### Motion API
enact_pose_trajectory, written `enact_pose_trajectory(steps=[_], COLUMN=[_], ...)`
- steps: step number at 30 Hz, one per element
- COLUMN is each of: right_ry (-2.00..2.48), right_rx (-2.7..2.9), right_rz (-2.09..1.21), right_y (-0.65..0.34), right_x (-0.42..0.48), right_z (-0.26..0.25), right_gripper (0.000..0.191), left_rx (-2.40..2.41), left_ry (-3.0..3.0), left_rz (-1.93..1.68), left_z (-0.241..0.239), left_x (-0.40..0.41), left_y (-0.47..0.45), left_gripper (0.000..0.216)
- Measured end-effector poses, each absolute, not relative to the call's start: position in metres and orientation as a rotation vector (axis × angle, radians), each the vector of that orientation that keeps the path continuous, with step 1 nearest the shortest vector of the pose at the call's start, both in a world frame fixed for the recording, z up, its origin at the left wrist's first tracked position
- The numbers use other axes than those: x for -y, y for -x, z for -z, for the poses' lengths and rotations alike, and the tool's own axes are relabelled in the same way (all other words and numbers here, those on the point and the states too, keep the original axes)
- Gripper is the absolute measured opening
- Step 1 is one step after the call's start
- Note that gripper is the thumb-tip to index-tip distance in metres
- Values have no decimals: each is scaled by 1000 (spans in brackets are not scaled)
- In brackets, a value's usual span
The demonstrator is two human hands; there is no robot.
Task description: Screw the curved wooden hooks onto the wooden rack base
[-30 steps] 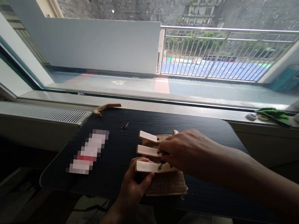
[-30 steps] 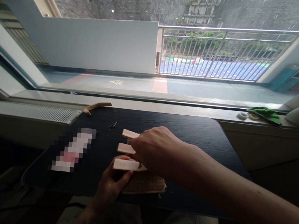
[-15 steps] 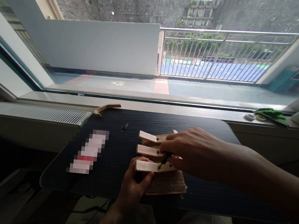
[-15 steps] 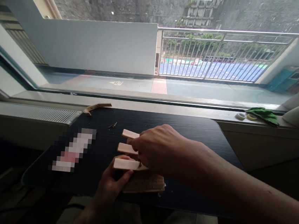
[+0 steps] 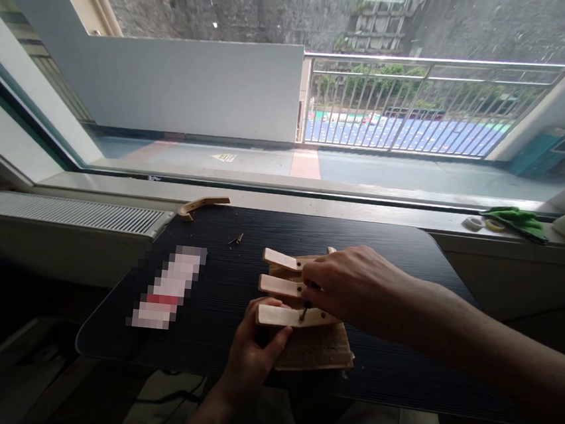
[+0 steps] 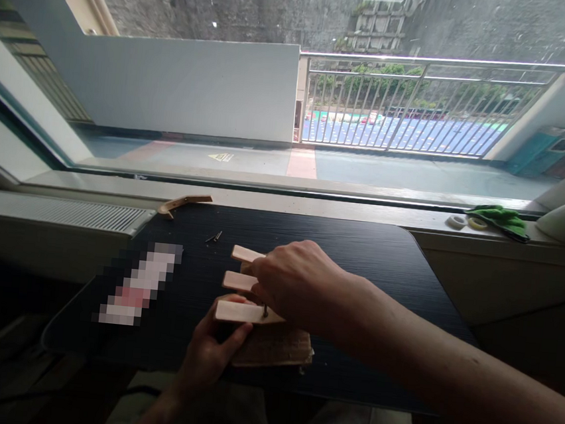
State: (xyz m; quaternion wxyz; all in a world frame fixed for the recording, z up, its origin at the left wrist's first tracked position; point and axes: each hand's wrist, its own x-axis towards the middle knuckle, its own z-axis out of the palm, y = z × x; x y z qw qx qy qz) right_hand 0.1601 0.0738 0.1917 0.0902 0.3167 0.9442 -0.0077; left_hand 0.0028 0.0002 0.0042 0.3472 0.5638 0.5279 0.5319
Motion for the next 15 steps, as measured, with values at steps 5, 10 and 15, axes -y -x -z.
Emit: enact_pose_trajectory(steps=[5, 10, 15], right_ry=[-907, -866, -919], right_rx=[-2774, -2806, -2866], right_rz=[136, 150, 109], right_y=[-163, -163, -164], right_x=[-68, -66, -72], right_z=[-202, -200, -183], right_gripper=[13, 18, 17], left_rx=[-1367, -1333, -1288], left_ry=[-1460, -1482, -1476], left_rz=[-1380, -1386, -1387], left_z=[-5, -7, -11], left_x=[0, 0, 0], left_y=[-2, -2, -2], left_gripper=[29, 28, 27])
